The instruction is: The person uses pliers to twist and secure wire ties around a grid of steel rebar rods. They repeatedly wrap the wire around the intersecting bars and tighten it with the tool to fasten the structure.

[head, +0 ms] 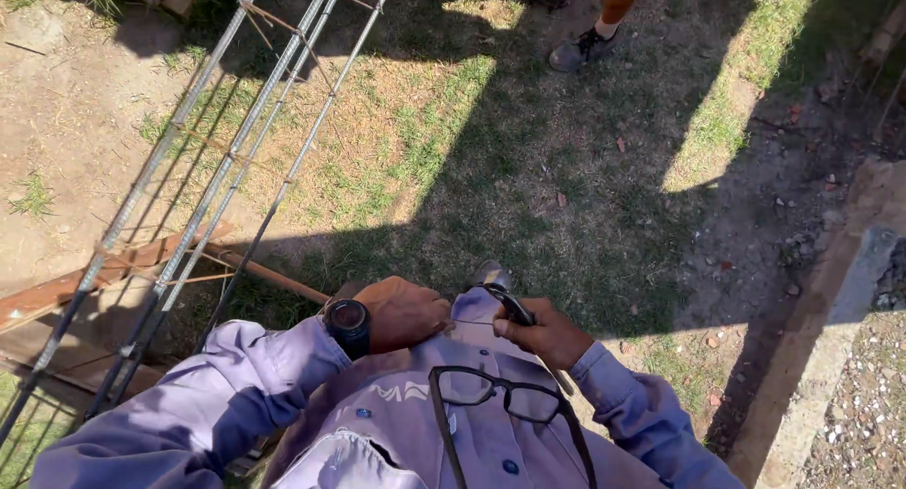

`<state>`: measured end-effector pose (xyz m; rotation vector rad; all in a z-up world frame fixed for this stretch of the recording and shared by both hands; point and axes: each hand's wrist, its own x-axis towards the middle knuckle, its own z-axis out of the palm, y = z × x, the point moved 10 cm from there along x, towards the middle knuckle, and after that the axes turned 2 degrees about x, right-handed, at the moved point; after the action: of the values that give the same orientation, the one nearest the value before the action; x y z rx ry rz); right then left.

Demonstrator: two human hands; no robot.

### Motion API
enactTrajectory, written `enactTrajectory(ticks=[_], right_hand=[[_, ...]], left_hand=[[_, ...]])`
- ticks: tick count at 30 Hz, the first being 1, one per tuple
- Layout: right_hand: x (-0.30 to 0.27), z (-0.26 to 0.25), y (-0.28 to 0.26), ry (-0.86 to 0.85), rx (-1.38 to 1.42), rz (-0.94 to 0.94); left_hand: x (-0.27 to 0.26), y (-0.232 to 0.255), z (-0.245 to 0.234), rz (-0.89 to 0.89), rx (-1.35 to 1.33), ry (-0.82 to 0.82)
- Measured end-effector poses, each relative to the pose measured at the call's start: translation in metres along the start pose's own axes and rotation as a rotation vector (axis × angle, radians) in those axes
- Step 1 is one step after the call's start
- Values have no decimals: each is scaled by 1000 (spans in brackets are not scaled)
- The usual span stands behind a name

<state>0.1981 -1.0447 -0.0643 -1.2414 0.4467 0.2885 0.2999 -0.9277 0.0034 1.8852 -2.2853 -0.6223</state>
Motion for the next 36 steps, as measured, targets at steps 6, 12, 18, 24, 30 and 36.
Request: enactTrajectory(ticks=[6, 12, 18, 24, 30, 36], right_hand=[[17, -67, -91, -187, -461, -2], [57, -111, -160, -305, -618, -9], [112, -152, -202, -416, -789, 75], [186, -267, -270, -114, -838, 7], [245, -374, -362, 285, -853, -148], [342, -372, -464, 426, -470, -500]], left_hand=[[91, -31, -43, -33, -180, -186], [125, -69, -42, -132, -287, -1], [162, -110, -79, -370, -531, 61], [195, -211, -77, -594, -846, 280], [210, -300, -86, -938, -647, 489], [163, -366, -97, -1436, -953, 986]])
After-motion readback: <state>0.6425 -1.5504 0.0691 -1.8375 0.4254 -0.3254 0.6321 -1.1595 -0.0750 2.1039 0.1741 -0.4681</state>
